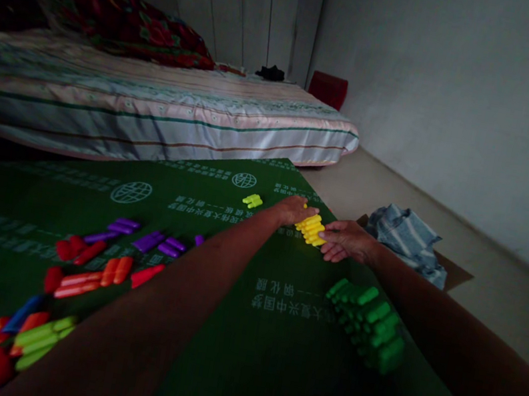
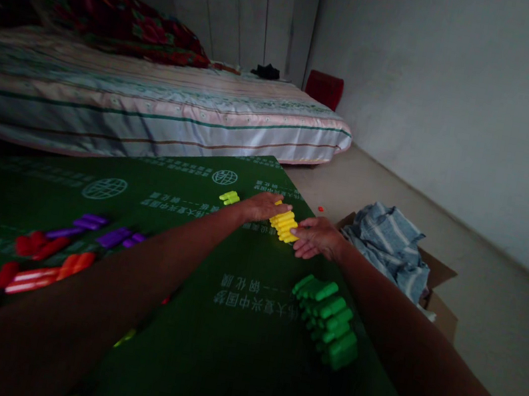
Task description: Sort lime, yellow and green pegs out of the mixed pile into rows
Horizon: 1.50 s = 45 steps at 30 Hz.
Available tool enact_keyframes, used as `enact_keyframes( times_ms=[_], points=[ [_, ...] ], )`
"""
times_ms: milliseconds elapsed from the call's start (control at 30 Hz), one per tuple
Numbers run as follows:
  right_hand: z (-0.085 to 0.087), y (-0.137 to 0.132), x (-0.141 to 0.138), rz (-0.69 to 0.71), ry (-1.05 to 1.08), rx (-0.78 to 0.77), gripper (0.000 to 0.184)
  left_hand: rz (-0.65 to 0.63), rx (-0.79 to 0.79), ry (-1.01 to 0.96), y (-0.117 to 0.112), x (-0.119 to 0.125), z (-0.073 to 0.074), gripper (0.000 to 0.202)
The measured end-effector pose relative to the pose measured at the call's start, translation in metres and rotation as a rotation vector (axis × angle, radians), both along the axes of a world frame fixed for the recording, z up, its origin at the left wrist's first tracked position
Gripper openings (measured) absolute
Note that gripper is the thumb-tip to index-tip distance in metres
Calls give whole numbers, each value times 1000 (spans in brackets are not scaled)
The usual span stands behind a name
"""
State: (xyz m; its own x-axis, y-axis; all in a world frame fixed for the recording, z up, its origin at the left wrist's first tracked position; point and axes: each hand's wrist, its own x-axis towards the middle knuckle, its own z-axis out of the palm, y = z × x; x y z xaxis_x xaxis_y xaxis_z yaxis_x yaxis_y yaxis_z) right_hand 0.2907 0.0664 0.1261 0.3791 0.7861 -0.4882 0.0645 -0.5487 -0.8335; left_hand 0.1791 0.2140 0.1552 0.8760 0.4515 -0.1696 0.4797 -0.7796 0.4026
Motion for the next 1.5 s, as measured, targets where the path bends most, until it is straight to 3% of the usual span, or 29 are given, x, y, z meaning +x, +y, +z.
enact_keyframes(
  times_ms=[300, 567, 900, 1500],
  points=[
    [-3, -5, 2, 2, 8, 23, 52, -15, 8, -32, -3, -1, -8, 62],
    [-5, -20, 7, 143, -11, 36, 39, -18, -7, -39, -23, -11, -6, 65],
    [2, -35, 6, 256, -55, 14, 37, -19, -13, -49, -42, -17, -5, 61],
    [5, -40, 3, 268, -84, -29, 40, 15, -42, -54, -41, -15, -4, 68]
  ],
)
